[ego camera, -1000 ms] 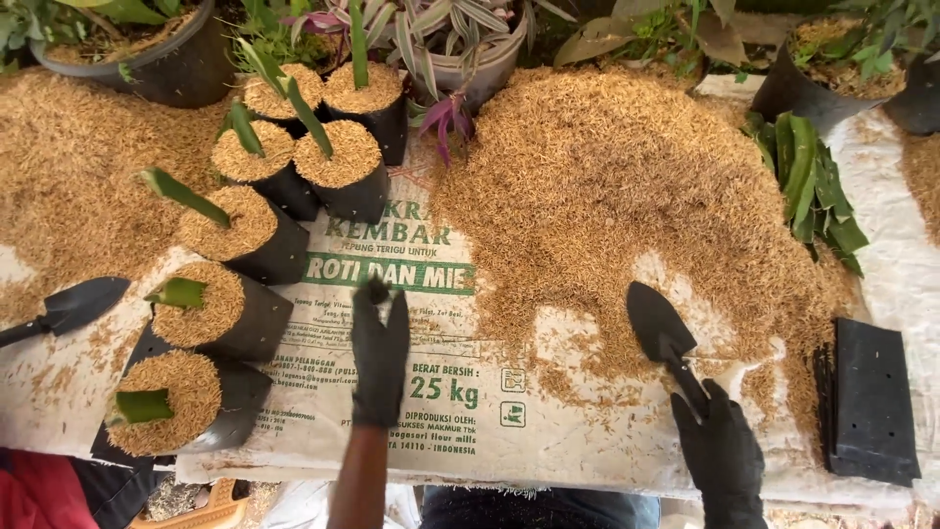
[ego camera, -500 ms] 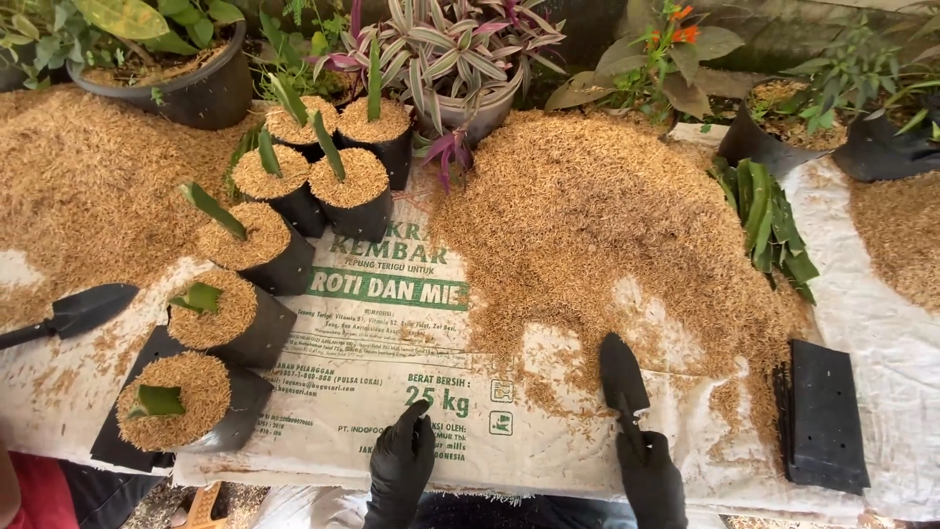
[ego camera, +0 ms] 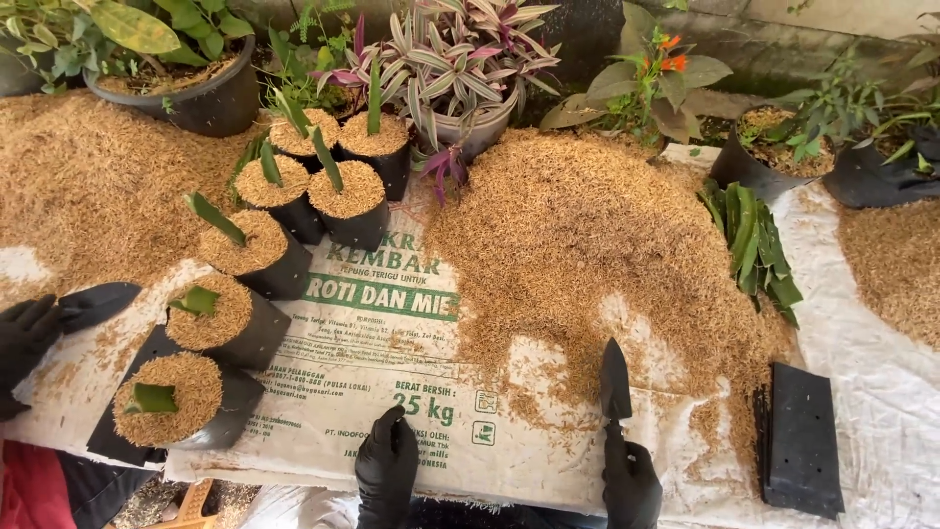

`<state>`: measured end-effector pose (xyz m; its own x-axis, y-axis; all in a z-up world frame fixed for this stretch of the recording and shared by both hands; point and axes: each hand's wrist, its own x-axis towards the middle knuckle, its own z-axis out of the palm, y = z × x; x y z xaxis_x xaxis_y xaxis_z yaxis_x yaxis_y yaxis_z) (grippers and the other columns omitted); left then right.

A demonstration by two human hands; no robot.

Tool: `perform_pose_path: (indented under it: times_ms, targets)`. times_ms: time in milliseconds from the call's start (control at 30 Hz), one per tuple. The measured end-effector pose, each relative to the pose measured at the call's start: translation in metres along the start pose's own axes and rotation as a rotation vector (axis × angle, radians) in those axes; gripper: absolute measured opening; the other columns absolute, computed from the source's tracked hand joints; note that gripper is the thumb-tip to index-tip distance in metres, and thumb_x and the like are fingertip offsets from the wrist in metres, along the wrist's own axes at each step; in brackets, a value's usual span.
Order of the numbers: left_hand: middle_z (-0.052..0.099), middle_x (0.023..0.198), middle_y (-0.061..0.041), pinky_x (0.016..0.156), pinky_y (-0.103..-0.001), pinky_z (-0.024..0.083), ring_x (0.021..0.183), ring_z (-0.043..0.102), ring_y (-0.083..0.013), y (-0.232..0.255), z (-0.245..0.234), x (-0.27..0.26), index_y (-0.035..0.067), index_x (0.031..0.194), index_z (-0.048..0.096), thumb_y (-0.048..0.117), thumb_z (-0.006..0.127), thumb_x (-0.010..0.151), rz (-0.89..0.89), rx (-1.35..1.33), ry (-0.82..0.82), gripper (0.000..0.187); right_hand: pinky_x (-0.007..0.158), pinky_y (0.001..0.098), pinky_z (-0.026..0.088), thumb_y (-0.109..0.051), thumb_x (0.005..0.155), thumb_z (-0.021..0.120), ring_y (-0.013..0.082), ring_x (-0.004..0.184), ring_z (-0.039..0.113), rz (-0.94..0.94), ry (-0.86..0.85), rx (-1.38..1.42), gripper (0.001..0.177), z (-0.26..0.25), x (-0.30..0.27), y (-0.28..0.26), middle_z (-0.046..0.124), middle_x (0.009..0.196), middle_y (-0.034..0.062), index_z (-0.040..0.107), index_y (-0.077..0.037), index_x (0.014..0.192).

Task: The person places a cactus cutting into a black plastic bag filled with sawdust. Using a small trowel, they scoop sawdust from a large pile and add it to the bag, packing it around the cutting. The person then uses the trowel to level the sawdust surface inside the bag.

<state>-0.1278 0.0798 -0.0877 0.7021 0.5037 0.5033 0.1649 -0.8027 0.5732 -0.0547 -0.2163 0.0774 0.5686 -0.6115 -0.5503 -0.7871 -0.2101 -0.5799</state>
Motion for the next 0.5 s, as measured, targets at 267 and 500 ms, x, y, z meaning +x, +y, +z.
perform_pose_path:
  times_ms: [267,500]
  targets:
    - [0.077,0.094,-0.001,0.051,-0.040,0.053,0.065,0.068,-0.0256,0.003,0.002,-0.004,0.018,0.115,0.069,0.003,0.068,0.093,-0.026,0.041,0.070,0.027,0.082,0.0352,0.048,-0.063,0.090,0.064,0.0285,0.079,0.066,-0.051,0.043,-0.086,0.051,0.007,0.029,0.031,0.070,0.075,0.0098,0.077,-0.015,0.100]
    - [0.077,0.098,-0.001,0.061,-0.039,0.057,0.079,0.074,-0.0276,-0.045,-0.006,-0.110,0.018,0.116,0.072,0.003,0.066,0.094,-0.110,0.082,0.077,0.027,0.085,0.0337,0.049,-0.060,0.088,0.070,0.0278,0.090,0.071,-0.034,0.080,-0.047,0.048,0.017,0.044,0.042,0.077,0.084,0.0098,0.078,-0.015,0.104]
